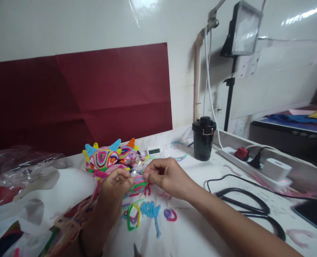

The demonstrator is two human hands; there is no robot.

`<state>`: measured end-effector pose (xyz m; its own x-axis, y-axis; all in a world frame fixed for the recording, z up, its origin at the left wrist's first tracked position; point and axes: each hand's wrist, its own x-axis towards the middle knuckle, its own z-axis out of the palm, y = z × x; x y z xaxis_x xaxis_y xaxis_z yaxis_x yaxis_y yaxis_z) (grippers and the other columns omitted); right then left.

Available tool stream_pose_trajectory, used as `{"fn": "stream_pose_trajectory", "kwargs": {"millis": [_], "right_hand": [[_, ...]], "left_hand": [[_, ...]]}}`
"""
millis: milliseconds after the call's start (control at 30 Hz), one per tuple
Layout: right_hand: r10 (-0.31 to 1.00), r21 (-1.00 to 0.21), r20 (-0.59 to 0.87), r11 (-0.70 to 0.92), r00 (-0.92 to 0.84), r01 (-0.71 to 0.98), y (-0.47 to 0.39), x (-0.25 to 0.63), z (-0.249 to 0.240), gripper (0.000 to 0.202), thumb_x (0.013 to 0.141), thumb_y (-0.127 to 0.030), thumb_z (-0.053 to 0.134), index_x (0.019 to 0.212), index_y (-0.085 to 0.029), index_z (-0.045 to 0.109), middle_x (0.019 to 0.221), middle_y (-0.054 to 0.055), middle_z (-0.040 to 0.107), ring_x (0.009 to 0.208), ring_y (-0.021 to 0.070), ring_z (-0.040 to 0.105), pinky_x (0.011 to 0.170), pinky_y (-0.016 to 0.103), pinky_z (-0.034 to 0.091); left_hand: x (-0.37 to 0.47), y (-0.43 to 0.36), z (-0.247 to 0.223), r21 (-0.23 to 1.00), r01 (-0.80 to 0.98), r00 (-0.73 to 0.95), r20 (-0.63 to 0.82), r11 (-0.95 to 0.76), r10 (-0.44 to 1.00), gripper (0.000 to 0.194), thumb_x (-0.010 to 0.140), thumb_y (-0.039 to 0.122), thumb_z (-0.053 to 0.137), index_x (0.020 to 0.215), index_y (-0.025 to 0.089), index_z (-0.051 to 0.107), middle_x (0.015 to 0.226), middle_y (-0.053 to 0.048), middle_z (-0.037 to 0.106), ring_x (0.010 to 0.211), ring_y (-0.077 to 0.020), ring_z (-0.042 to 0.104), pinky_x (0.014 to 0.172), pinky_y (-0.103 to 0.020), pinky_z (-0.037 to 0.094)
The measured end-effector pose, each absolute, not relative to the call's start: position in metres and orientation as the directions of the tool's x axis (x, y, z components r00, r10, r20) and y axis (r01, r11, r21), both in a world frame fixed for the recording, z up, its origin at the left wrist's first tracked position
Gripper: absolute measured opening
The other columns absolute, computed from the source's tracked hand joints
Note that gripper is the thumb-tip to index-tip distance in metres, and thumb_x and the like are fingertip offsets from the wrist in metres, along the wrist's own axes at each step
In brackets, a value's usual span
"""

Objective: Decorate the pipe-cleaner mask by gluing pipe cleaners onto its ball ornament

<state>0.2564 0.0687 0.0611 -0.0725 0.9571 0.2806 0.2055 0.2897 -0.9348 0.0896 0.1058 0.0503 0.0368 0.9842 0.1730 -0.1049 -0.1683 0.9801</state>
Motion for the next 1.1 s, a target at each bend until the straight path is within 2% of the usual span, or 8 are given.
{"fn": "stream_pose_trajectory", "kwargs": {"millis": [200, 400, 633, 900, 1100], "right_hand": [[0.968, -0.965, 0.247, 0.249, -0.035, 0.079, 0.071, 0.253, 0.062, 0.014, 0.064, -0.025, 0.071, 0.062, -0.014, 0.063, 0.049, -0.007, 0.042, 0.047, 0.0075, 0.032, 0.047, 0.023, 0.025], [0.965, -0.964, 0.261, 0.261, -0.013, 0.058, 0.074, 0.253, 0.059, 0.011, 0.063, -0.022, 0.072, 0.062, -0.015, 0.064, 0.049, -0.006, 0.045, 0.047, 0.0078, 0.036, 0.046, 0.023, 0.026], [0.971, -0.970, 0.241, 0.240, 0.007, 0.039, 0.073, 0.251, 0.061, 0.018, 0.060, -0.026, 0.076, 0.059, -0.015, 0.063, 0.047, -0.007, 0.043, 0.046, 0.0071, 0.034, 0.045, 0.022, 0.026], [0.989, -0.989, 0.141, 0.143, 0.043, -0.035, 0.072, 0.247, 0.068, 0.029, 0.049, -0.033, 0.084, 0.056, -0.015, 0.063, 0.046, -0.007, 0.048, 0.047, 0.0076, 0.036, 0.048, 0.023, 0.029], [0.995, -0.994, 0.085, 0.089, 0.060, -0.057, 0.070, 0.247, 0.069, 0.029, 0.048, -0.033, 0.085, 0.054, -0.015, 0.063, 0.044, -0.007, 0.046, 0.044, 0.0064, 0.032, 0.045, 0.024, 0.022]], "left_hand": [[0.088, 0.108, 0.048, 0.983, -0.125, 0.033, 0.140, -0.135, 0.990, 0.018, 0.048, 0.020, 0.068, 0.058, 0.018, 0.054, 0.047, 0.007, 0.047, 0.047, -0.0072, 0.040, 0.045, -0.018, 0.031], [0.084, 0.110, 0.044, 0.981, -0.131, 0.084, 0.153, -0.142, 0.985, 0.018, 0.054, 0.021, 0.070, 0.062, 0.017, 0.055, 0.050, 0.007, 0.047, 0.048, -0.0070, 0.039, 0.048, -0.018, 0.032], [0.086, 0.107, 0.048, 0.975, -0.175, 0.080, 0.151, -0.135, 0.985, 0.018, 0.052, 0.019, 0.070, 0.061, 0.017, 0.054, 0.049, 0.007, 0.047, 0.047, -0.0064, 0.038, 0.046, -0.017, 0.030], [0.088, 0.105, 0.052, 0.979, -0.173, 0.076, 0.124, -0.109, 0.989, 0.020, 0.050, 0.018, 0.068, 0.060, 0.018, 0.051, 0.048, 0.008, 0.046, 0.046, -0.0058, 0.038, 0.047, -0.017, 0.031], [0.088, 0.101, 0.053, 0.975, -0.193, 0.100, 0.131, -0.110, 0.986, 0.020, 0.051, 0.016, 0.069, 0.059, 0.018, 0.051, 0.049, 0.008, 0.045, 0.046, -0.0054, 0.037, 0.046, -0.017, 0.029]]}}
